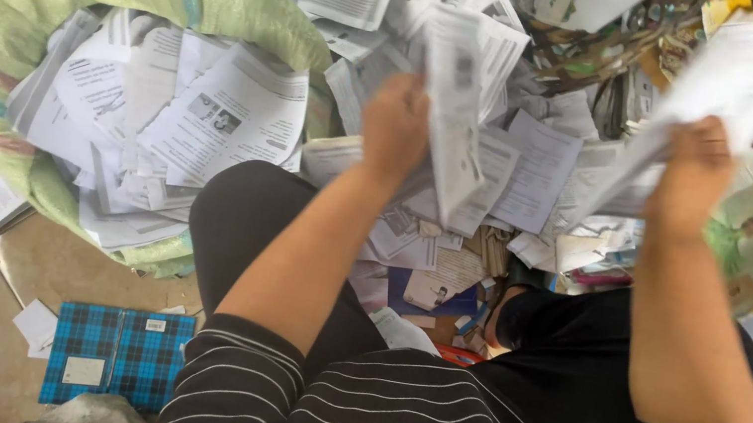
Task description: The person sorts through stacks of papers by hand, flipping through them and placing them into piles, occasionally unfolding and refolding individual sheets.
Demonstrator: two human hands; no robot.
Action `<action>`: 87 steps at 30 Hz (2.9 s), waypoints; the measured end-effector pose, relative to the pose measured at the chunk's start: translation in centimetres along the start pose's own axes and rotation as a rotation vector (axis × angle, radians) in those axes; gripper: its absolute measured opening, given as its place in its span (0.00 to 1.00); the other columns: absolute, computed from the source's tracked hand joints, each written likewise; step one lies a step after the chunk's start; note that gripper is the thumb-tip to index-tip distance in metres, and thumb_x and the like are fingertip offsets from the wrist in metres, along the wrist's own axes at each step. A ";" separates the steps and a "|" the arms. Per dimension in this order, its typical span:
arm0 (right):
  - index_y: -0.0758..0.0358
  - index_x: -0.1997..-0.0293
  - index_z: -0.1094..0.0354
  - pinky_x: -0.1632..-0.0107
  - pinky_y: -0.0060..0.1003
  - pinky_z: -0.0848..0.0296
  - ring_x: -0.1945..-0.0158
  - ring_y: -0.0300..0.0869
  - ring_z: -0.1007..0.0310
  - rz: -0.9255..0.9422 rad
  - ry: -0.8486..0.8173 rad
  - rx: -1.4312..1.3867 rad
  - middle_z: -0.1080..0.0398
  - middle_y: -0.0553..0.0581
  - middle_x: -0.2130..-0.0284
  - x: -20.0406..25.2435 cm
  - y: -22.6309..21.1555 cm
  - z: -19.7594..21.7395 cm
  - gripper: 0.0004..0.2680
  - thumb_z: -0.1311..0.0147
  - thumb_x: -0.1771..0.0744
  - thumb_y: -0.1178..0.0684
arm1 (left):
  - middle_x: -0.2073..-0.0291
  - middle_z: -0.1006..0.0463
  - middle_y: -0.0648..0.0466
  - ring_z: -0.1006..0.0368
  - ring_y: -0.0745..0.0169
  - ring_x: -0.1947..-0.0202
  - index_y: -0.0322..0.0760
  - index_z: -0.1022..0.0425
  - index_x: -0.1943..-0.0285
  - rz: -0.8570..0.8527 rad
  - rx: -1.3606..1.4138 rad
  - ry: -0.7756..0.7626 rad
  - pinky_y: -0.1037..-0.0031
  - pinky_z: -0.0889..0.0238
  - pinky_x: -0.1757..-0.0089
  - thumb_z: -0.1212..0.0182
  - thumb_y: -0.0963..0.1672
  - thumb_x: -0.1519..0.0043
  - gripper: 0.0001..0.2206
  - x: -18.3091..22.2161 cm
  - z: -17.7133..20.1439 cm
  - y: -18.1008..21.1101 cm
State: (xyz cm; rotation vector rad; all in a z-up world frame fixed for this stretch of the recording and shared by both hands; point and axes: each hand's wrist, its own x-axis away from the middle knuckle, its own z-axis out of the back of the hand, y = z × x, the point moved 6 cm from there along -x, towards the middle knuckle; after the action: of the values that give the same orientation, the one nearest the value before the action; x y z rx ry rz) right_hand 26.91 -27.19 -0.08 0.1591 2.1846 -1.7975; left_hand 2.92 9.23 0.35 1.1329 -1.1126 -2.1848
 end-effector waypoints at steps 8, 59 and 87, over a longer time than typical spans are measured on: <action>0.64 0.55 0.28 0.61 0.24 0.38 0.65 0.27 0.37 -0.354 -0.500 0.204 0.31 0.43 0.68 10.4 -0.6 -17.3 0.06 0.43 0.29 0.52 | 0.55 0.19 0.43 0.22 0.41 0.55 0.33 0.20 0.50 -0.034 0.182 -0.233 0.60 0.29 0.53 0.42 0.44 0.41 0.14 3.1 -1.7 6.8; 0.67 0.40 0.33 0.56 0.35 0.28 0.48 0.42 0.30 0.168 -0.438 0.457 0.34 0.62 0.49 -9.3 7.0 -40.2 0.16 0.34 0.34 0.60 | 0.60 0.18 0.43 0.22 0.39 0.60 0.38 0.23 0.53 0.332 0.056 -0.361 0.53 0.31 0.57 0.48 0.47 0.34 0.11 0.3 -3.9 0.8; 0.64 0.44 0.27 0.38 0.37 0.31 0.47 0.39 0.28 -0.302 -0.441 -0.140 0.25 0.51 0.51 4.1 -7.3 -8.9 0.09 0.46 0.30 0.65 | 0.53 0.18 0.39 0.27 0.50 0.50 0.27 0.26 0.65 0.147 0.633 -0.012 0.64 0.34 0.42 0.59 0.39 0.35 0.13 -1.5 -2.3 -1.1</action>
State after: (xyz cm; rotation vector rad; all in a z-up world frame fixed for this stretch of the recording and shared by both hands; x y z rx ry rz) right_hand 19.51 -20.50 6.99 -0.5717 2.0726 -1.6160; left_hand 5.64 9.77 -0.62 1.2241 -1.9041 -1.7669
